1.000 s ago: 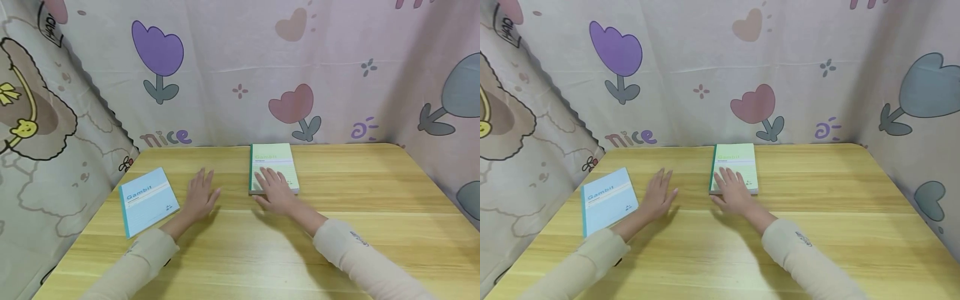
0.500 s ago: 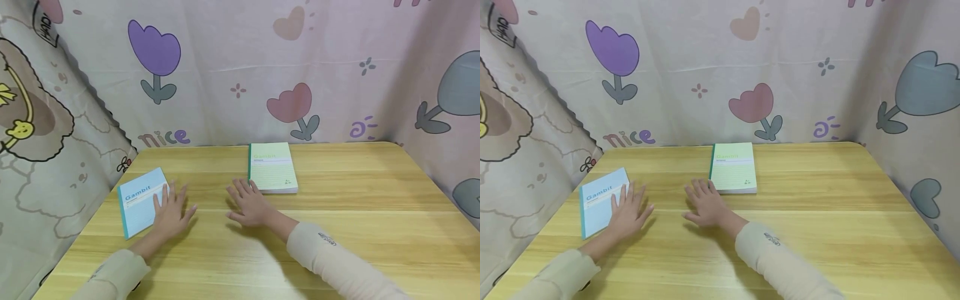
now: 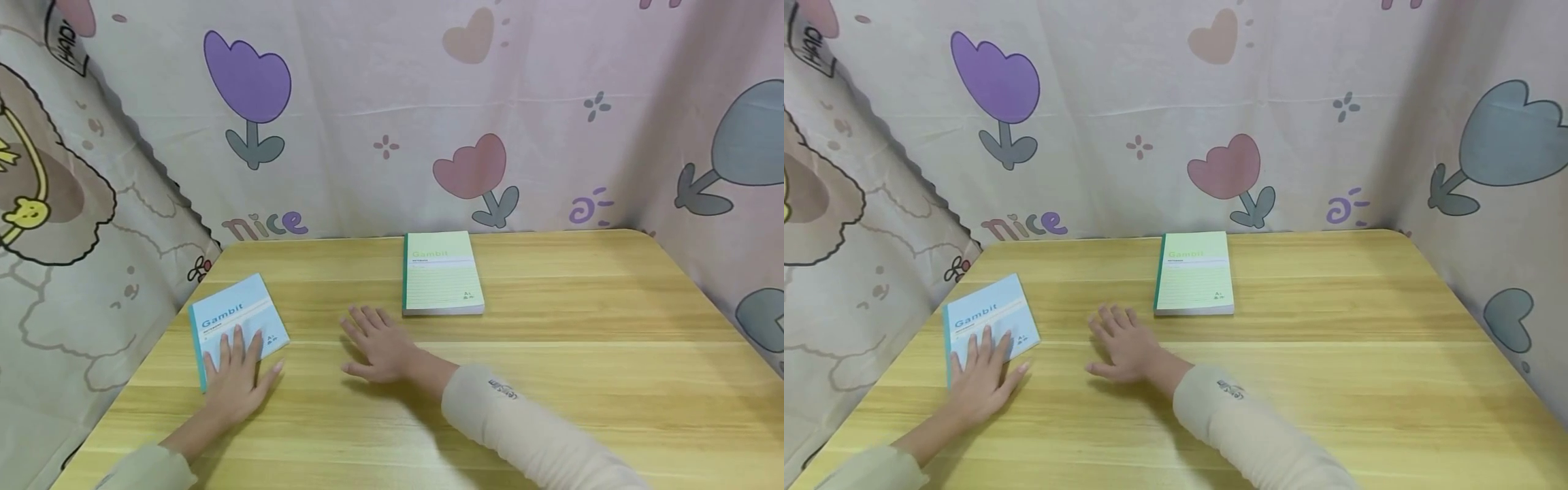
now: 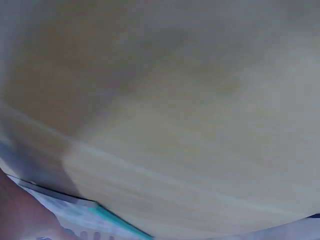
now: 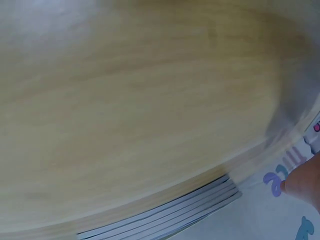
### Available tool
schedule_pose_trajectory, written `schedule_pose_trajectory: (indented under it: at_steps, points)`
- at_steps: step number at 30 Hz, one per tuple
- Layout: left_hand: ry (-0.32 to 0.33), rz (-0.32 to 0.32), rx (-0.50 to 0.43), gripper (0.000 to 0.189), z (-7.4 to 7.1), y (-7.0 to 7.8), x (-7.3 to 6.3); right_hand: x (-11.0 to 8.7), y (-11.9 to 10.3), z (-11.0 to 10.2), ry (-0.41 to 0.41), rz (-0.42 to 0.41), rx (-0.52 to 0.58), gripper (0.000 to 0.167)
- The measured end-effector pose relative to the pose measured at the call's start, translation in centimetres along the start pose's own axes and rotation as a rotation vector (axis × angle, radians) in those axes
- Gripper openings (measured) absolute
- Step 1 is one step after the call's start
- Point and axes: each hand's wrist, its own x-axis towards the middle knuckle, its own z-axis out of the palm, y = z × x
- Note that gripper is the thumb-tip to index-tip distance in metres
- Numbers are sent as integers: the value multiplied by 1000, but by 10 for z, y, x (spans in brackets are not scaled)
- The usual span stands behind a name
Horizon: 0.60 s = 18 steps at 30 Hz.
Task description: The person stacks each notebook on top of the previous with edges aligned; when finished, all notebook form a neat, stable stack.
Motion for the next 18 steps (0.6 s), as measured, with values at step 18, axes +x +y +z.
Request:
schedule_pose_trajectory:
  at_steps: [18]
  points:
    - [-110, 8, -58, 74, 2, -23, -23, 1, -13, 2, -17, -22, -15, 72]
